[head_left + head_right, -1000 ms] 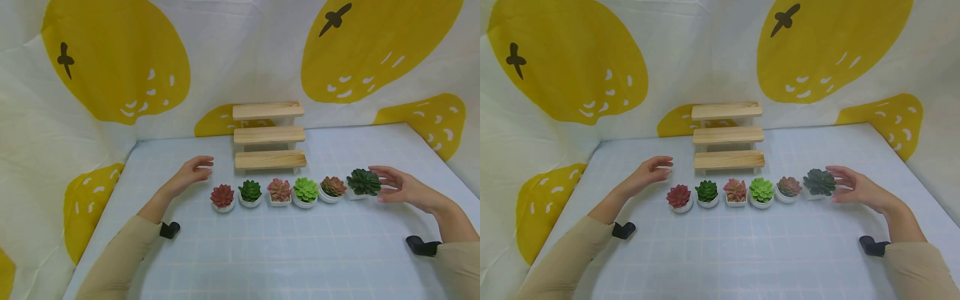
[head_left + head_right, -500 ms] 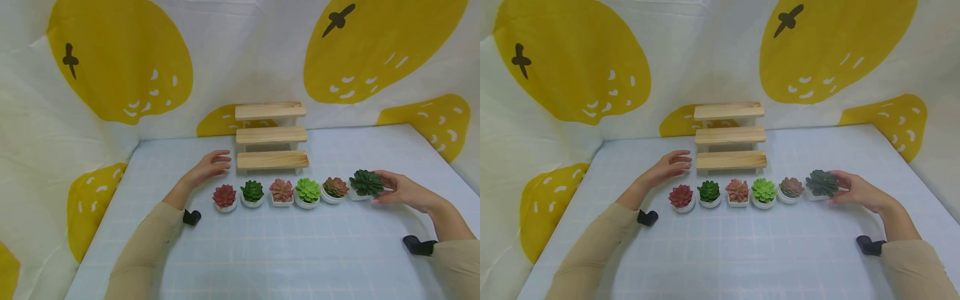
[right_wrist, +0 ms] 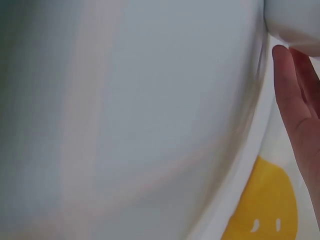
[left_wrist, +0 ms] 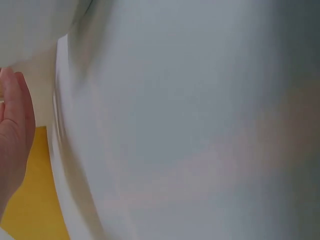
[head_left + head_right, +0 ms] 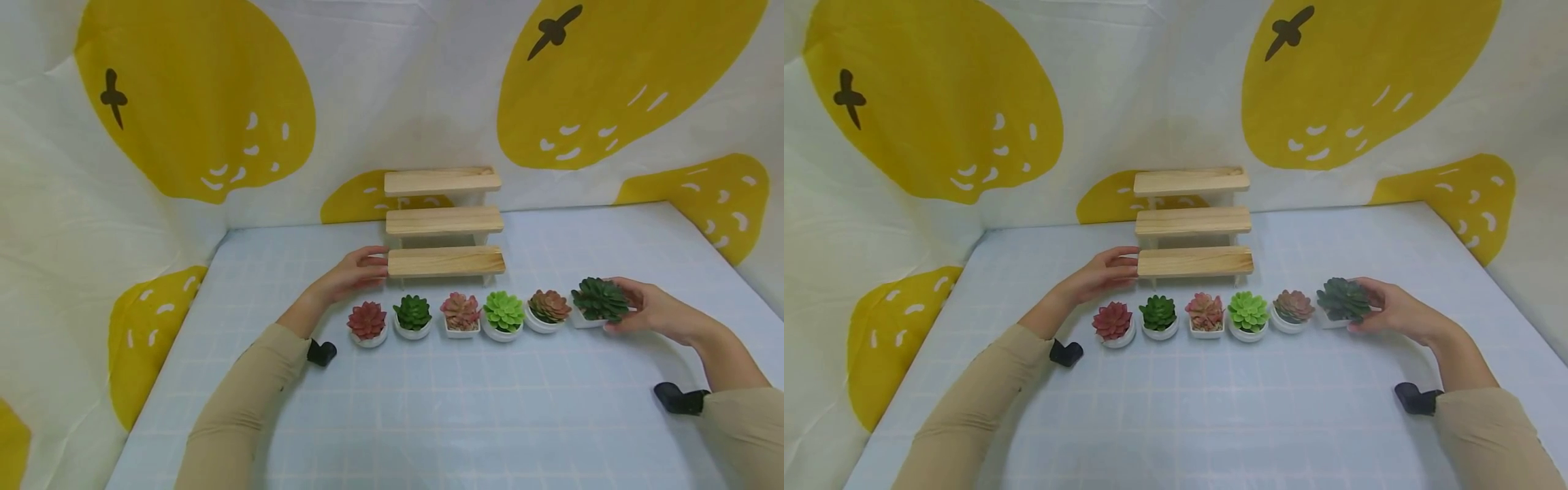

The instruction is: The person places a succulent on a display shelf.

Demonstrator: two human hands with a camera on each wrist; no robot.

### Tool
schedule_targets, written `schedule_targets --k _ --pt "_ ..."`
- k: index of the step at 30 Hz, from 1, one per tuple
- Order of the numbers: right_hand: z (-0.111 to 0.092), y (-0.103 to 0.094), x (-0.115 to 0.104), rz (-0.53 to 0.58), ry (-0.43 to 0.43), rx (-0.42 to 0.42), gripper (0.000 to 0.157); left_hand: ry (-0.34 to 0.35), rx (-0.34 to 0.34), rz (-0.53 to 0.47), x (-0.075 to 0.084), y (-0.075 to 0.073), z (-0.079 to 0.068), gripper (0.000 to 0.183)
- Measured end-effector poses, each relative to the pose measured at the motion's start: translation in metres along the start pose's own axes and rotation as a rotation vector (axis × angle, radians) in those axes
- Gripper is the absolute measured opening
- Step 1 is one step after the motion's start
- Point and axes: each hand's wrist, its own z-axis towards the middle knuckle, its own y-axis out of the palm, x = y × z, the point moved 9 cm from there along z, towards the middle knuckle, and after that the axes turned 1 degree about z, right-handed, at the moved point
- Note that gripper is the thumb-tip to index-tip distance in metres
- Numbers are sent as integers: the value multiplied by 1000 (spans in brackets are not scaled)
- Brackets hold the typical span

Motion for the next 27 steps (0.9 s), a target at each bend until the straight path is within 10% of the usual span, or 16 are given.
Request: schedule_targets --k 27 --pt "0 -8 10 -54 160 21 91 -42 36 -51 2 8 7 53"
